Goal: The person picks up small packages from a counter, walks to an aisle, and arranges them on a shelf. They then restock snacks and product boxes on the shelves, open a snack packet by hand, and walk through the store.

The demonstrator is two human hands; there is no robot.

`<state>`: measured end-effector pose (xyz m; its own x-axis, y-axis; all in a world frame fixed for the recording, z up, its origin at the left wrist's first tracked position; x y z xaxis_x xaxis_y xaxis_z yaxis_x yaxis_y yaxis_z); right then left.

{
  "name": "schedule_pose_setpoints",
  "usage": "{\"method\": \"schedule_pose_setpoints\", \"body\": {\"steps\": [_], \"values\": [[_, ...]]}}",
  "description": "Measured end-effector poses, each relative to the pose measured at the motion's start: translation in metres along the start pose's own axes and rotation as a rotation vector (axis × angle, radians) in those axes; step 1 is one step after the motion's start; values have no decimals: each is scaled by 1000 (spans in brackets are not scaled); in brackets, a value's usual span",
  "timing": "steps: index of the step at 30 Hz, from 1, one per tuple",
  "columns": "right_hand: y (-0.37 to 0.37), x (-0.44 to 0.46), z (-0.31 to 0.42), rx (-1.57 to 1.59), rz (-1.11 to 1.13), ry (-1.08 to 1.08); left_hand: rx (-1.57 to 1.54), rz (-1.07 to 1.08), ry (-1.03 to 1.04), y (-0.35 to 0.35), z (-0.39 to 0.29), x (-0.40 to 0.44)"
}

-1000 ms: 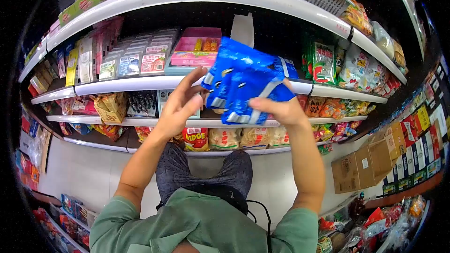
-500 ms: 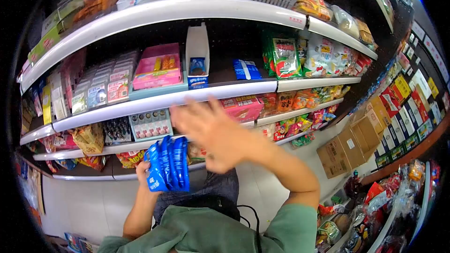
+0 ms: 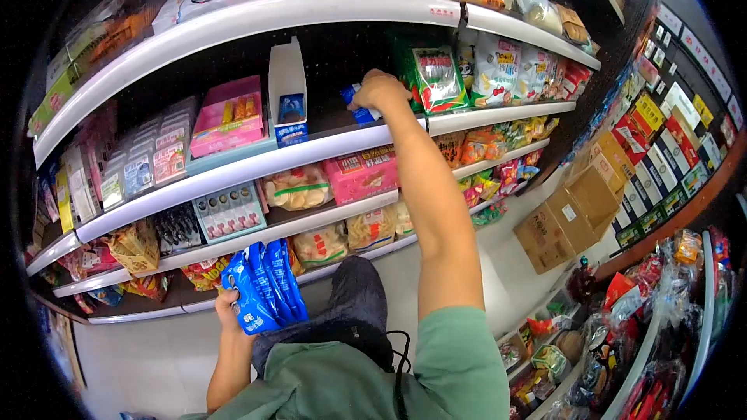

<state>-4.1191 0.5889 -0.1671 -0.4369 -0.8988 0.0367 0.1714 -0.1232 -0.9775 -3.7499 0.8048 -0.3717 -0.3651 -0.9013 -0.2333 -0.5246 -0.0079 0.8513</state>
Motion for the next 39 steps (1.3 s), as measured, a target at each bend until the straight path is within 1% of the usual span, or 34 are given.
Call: {"method": "schedule_pose_setpoints", "body": {"steps": [2,4,6,7,8,10,12,13,14,15,16,18,21,22,23,25,28,30,33,34,36,37,38,39], "values": [[-8,-8,-5,151,-54,-100,-9,-27,-20,-1,-1,-2],[0,7,-24,367,-155,-245,-10,-30,-54,0,0,-2],[2,5,-41,678,-235,-280,-25,-29,-48,2,0,-1],[-8,-9,-40,734,-293,-301,-21,-12,-78,2,1,0],[-16,-26,-39,923,-280,-364,-18,8,-109,1,3,2],[-29,-56,-38,1053,-397,-526,-37,1,-136,0,6,5],[-31,-96,-35,960,-528,-597,-3,4,-176,2,9,7],[-29,-128,-24,918,-633,-720,11,-14,-192,4,10,9],[-22,-146,-16,797,-809,-1042,37,-1,-213,3,12,13],[-17,-171,-5,632,-963,-1273,44,-20,-242,1,15,17],[-10,-196,3,494,-981,-1358,48,-47,-272,-1,17,19],[10,-231,7,392,-1084,-1366,56,-48,-313,5,17,23],[33,-242,11,471,-1000,-1449,26,-15,-291,16,11,25],[37,-242,12,493,-979,-1452,4,7,-276,18,10,26],[42,-243,14,497,-954,-1462,-7,-25,-261,16,9,28],[46,-245,19,492,-916,-1484,-32,12,-222,24,6,31],[50,-249,24,544,-960,-1483,-38,60,-177,31,-3,30],[53,-254,32,601,-966,-1490,29,39,-128,32,-10,31],[67,-275,58,623,-787,-1633,73,48,-97,36,-14,31],[73,-278,68,625,-786,-1630,70,89,-96,38,-16,29],[92,-282,93,504,-464,-1737,-27,247,-101,29,-16,26],[96,-283,94,513,-462,-1742,8,184,-115,18,-12,26],[102,-282,96,515,-351,-1723,42,120,-123,9,-10,25],[106,-281,99,514,-239,-1705,29,106,-171,6,-11,25]]}}
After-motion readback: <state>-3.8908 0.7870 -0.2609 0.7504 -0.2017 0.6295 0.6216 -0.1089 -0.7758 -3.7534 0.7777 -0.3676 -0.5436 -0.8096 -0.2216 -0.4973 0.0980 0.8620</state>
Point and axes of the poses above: each hand's wrist, its own x-axis towards the middle knuckle, its own y-axis out of the palm, z = x × y, the point moved 4 cm from there along x, towards the middle knuckle, and after that the axes turned 7 degrees about -z, right-handed, at the moved point
